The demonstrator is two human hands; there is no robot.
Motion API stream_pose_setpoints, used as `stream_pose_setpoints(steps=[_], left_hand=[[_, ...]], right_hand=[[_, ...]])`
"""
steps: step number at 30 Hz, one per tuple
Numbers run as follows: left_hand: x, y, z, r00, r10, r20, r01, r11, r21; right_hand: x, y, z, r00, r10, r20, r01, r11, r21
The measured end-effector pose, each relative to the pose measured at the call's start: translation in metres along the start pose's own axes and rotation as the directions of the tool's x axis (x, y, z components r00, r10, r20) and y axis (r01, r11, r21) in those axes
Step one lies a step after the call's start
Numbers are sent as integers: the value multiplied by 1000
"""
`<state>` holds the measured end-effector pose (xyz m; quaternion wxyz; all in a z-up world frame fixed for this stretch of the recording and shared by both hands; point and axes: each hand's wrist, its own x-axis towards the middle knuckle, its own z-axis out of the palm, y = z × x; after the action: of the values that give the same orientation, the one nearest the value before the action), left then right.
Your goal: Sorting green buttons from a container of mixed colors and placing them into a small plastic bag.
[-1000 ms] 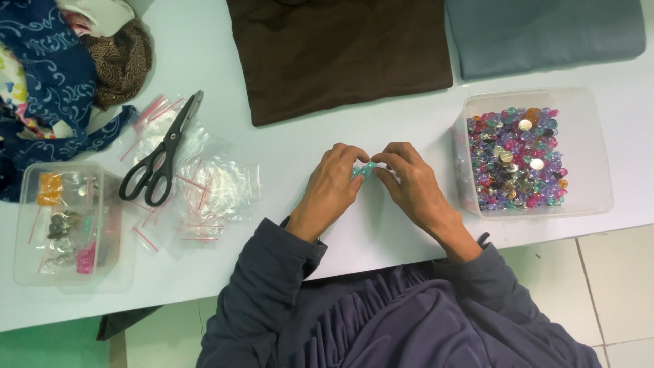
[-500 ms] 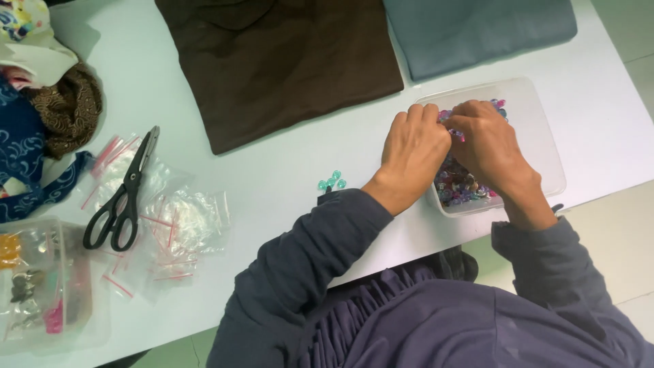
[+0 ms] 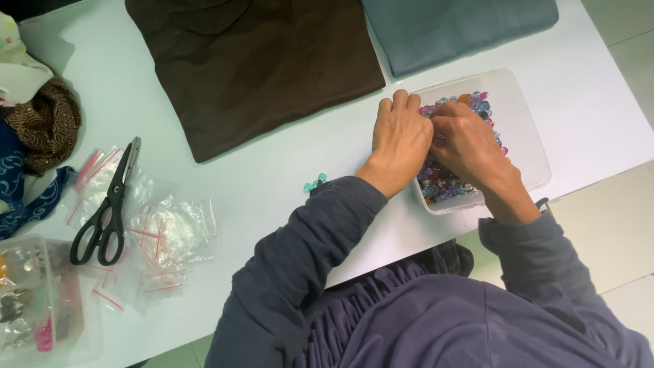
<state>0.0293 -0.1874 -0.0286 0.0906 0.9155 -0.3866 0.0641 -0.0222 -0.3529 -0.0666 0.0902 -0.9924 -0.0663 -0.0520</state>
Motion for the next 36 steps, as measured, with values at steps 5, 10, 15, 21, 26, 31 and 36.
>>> stream_pose_setpoints(steps=[5, 10, 15, 21, 26, 31, 36], left_hand=[[-5, -17, 0, 981, 15, -195, -54, 979, -196], [-34, -42, -34, 963, -9, -270, -86, 938, -336], [-89, -78, -82, 995, -46, -87, -8, 841, -541], [-145, -104, -97, 970, -204, 132, 237, 677, -696], [-171, -116, -64, 907, -305, 290, 421, 663, -619], [-168, -110, -53, 903, -319, 287, 429, 643, -634], [-162, -102, -61, 922, -280, 267, 387, 684, -619]], right_hand=[[-1, -27, -49, 992, 84, -97, -47, 941, 336], [-4, -60, -70, 986, 57, -159, 29, 870, 493], [-6, -117, -79, 964, -59, -259, 171, 883, 436], [2, -161, -30, 937, -169, -306, 292, 861, 417], [7, -188, -2, 979, -137, -151, 184, 912, 366], [8, -195, 12, 993, -90, -81, 110, 953, 283], [5, -195, -1, 995, -43, -91, 68, 955, 290]])
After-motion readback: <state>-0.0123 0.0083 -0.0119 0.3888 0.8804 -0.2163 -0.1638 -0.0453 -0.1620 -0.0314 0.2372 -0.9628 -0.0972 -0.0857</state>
